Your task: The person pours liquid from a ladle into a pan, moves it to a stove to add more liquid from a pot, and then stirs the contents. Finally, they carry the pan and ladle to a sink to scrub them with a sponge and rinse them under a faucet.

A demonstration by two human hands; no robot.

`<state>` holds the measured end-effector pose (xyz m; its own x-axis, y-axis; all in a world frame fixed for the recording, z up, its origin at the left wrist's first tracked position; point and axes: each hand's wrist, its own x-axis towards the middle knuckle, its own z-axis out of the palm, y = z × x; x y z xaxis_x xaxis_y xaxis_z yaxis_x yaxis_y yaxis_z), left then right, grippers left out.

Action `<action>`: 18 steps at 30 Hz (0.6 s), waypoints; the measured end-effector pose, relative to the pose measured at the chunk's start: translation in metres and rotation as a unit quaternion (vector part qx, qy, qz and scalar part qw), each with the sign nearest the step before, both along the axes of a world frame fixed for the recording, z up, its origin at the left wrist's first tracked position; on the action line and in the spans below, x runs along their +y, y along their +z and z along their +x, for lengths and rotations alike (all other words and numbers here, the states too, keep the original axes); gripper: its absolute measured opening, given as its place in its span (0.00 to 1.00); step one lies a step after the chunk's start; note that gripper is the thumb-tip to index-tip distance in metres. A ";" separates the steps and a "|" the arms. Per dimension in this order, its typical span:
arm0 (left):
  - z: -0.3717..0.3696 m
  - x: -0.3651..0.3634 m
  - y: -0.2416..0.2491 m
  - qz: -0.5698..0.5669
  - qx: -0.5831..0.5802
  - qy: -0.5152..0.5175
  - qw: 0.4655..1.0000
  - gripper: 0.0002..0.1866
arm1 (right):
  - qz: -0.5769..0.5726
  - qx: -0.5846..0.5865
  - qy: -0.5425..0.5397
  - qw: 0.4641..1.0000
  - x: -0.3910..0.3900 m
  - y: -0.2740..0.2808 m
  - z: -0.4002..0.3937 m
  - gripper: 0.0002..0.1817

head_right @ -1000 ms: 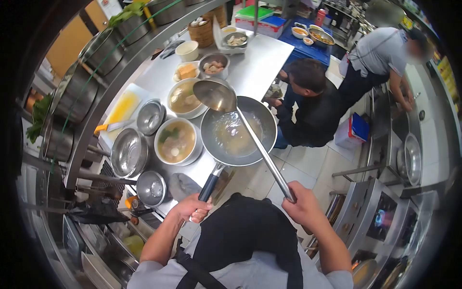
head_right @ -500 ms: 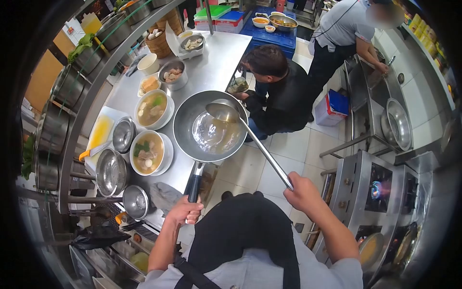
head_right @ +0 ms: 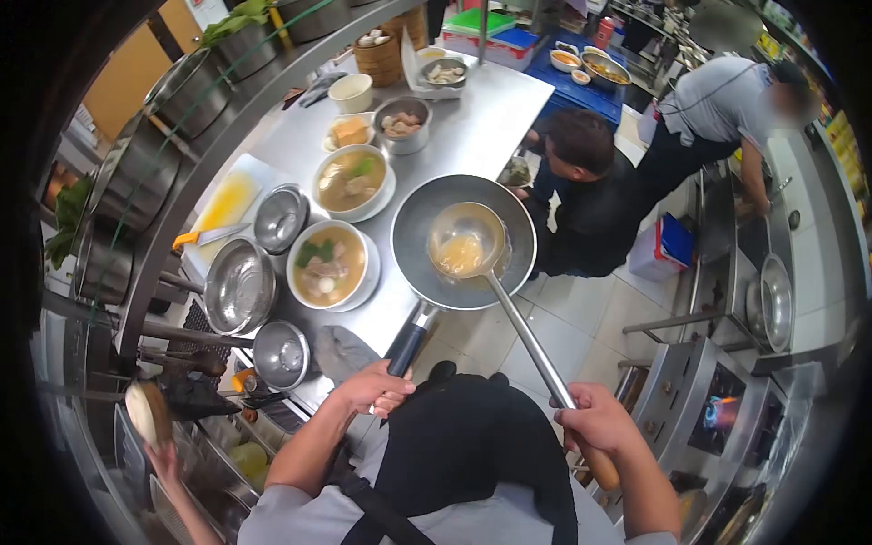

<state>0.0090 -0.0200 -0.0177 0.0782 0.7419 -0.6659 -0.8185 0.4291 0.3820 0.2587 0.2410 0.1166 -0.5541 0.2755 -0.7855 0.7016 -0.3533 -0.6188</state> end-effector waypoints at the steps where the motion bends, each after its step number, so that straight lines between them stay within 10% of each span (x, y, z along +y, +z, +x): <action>1: -0.003 -0.003 0.000 0.006 -0.013 -0.008 1.000 0.14 | -0.019 0.006 -0.008 1.000 -0.002 0.003 -0.005 0.10; 18: -0.033 -0.045 -0.001 -0.025 -0.010 -0.037 0.999 0.13 | 0.081 0.175 0.096 0.977 -0.052 -0.038 -0.187 0.09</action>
